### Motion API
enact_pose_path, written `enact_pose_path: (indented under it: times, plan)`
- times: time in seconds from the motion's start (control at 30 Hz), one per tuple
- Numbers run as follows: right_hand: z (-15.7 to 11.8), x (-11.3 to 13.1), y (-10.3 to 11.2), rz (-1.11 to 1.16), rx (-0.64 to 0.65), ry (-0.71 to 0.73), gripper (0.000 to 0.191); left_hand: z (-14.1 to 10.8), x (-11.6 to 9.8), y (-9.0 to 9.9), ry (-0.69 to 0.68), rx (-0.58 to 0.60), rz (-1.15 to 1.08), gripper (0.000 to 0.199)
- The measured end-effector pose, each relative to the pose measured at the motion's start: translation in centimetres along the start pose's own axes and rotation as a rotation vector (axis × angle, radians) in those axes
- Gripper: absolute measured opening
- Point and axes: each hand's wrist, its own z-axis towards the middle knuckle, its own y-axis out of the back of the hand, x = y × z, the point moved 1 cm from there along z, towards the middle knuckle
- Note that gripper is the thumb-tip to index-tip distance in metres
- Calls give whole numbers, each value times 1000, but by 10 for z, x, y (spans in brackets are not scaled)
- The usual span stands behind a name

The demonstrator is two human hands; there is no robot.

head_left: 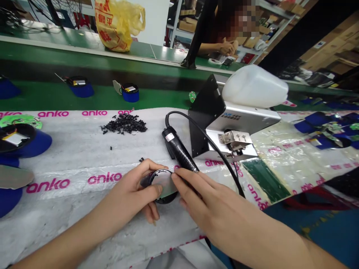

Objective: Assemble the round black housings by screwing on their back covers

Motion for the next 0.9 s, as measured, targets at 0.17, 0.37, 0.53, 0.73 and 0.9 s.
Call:
enact_pose_path:
  times: [0.17,0.37,0.53,0.73,0.9]
  plan:
    - [-13,-5,-13,81,58,-78,55,0,1,1,2,5,18,24]
    - [-21,-5,-18,372,-193,-354,56,2,1,4,-4,28,-39,26]
    - [-20,2,-26,485,-318,-330,58,1,2,9,-42,48,-64,30]
    - [-20,2,-30,520,-361,-343,65,0,3,11,-17,29,-54,35]
    - [-18,0,-31,521,-345,-351,70,1,4,11,-38,33,-55,37]
